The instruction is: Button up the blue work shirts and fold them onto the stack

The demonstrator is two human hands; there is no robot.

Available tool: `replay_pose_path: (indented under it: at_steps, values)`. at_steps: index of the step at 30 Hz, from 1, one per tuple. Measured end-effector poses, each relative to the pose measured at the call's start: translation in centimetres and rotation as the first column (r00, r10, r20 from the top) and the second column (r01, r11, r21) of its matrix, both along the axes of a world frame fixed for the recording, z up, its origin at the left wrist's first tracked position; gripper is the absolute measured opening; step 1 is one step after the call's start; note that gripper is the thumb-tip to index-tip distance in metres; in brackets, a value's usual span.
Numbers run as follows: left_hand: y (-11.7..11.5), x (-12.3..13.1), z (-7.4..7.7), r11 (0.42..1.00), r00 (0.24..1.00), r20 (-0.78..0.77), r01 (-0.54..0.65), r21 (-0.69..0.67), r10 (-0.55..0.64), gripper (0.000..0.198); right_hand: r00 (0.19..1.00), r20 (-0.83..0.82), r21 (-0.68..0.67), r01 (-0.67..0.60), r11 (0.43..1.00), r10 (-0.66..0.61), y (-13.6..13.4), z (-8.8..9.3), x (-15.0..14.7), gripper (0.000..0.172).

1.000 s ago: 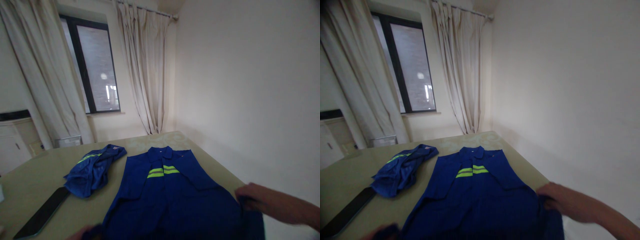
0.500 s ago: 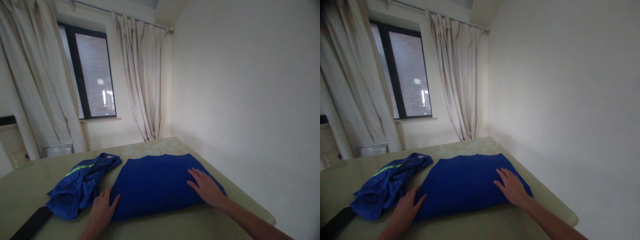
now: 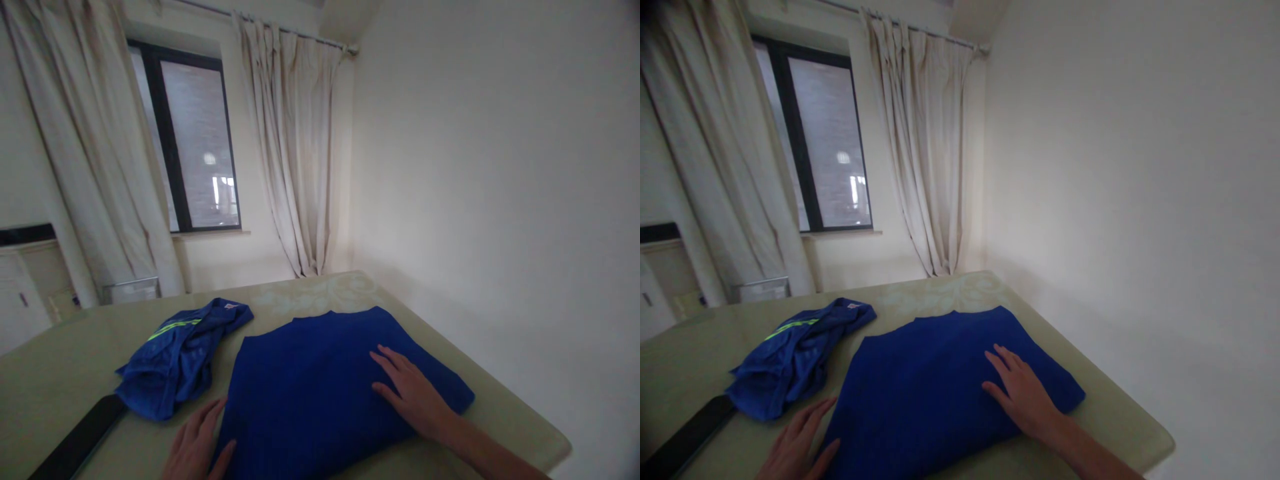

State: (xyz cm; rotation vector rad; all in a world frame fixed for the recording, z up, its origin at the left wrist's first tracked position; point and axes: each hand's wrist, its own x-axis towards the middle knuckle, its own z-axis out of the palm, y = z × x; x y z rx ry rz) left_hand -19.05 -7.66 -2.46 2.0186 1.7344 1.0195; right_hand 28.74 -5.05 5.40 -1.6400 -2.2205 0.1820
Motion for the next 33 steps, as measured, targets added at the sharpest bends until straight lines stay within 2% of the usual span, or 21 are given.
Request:
replay_pose_path:
  at_steps: [1, 3, 5, 7, 9, 11, 15, 19, 21, 23, 25, 27, 30, 32, 33]
  values:
    - [0.1, 1.9, 0.6, 0.996, 0.992, -0.122, -0.002, 0.085, 0.012, 0.058, 0.998, -0.009, 0.005, -0.064, 0.998, 0.064, 0.0, 0.0, -1.8, 0.069]
    - [0.5, 5.8, 1.7, 0.988, 0.945, -0.321, 0.107, 0.114, -0.066, 0.055, 0.984, -0.022, -0.024, -0.177, 0.984, 0.176, 0.0, -0.2, -5.4, 0.070]
    - [1.2, 8.7, 2.4, 0.980, 0.884, -0.445, 0.190, 0.058, -0.145, 0.057, 0.971, -0.034, -0.117, -0.241, 0.963, 0.239, 0.4, -0.5, -8.2, 0.071]
    - [2.3, 9.9, 2.7, 0.977, 0.843, -0.499, 0.212, -0.032, -0.200, 0.060, 0.965, -0.043, -0.208, -0.263, 0.942, 0.260, 1.1, -0.7, -9.6, 0.072]
    - [3.6, 9.6, 2.9, 0.974, 0.829, -0.512, 0.198, -0.108, -0.225, 0.063, 0.964, -0.044, -0.240, -0.265, 0.934, 0.262, 2.0, -0.8, -9.9, 0.072]
    - [5.2, 8.6, 3.1, 0.979, 0.834, -0.515, 0.145, -0.142, -0.198, 0.067, 0.964, -0.037, -0.222, -0.265, 0.938, 0.263, 2.8, -0.8, -9.5, 0.071]
    - [7.7, 7.0, 3.4, 0.986, 0.852, -0.524, -0.069, -0.152, -0.021, 0.069, 0.968, -0.018, -0.181, -0.249, 0.951, 0.250, 4.2, -0.8, -8.5, 0.068]
    - [8.3, 5.9, 2.5, 0.941, 0.838, -0.485, -0.327, -0.081, 0.250, 0.073, 0.970, -0.014, -0.195, -0.241, 0.951, 0.243, 5.4, -0.6, -7.7, 0.068]
    - [8.1, 5.4, 1.8, 0.921, 0.828, -0.460, -0.386, -0.054, 0.320, 0.075, 0.971, 0.000, -0.208, -0.234, 0.950, 0.239, 5.7, -0.3, -8.0, 0.066]
    - [7.9, 4.9, 1.3, 0.924, 0.837, -0.442, -0.381, -0.046, 0.323, 0.076, 0.981, 0.033, -0.209, -0.180, 0.961, 0.191, 5.7, -0.2, -9.0, 0.062]
    - [7.9, 4.6, 1.2, 0.935, 0.865, -0.403, -0.350, -0.052, 0.301, 0.072, 0.993, 0.063, -0.193, -0.084, 0.978, 0.097, 5.3, -0.5, -10.8, 0.060]
    - [7.8, 4.3, 1.5, 0.963, 0.928, -0.300, -0.257, -0.085, 0.222, 0.064, 0.998, 0.066, -0.149, -0.008, 0.989, 0.018, 4.8, -1.1, -12.8, 0.064]
    - [7.4, 4.4, 3.3, 0.992, 0.998, 0.020, -0.062, -0.108, 0.064, 0.061, 0.999, 0.048, -0.102, 0.004, 0.995, 0.001, 4.2, -2.2, -15.5, 0.069]
    - [6.8, 4.6, 5.2, 0.987, 0.957, 0.284, -0.006, -0.163, 0.053, 0.069, 0.999, 0.042, -0.102, -0.003, 0.995, 0.008, 4.1, -2.6, -16.6, 0.068]
    - [6.4, 4.6, 6.2, 0.972, 0.906, 0.412, 0.007, -0.233, 0.092, 0.074, 0.999, 0.041, -0.106, -0.004, 0.994, 0.008, 4.1, -2.6, -16.9, 0.068]
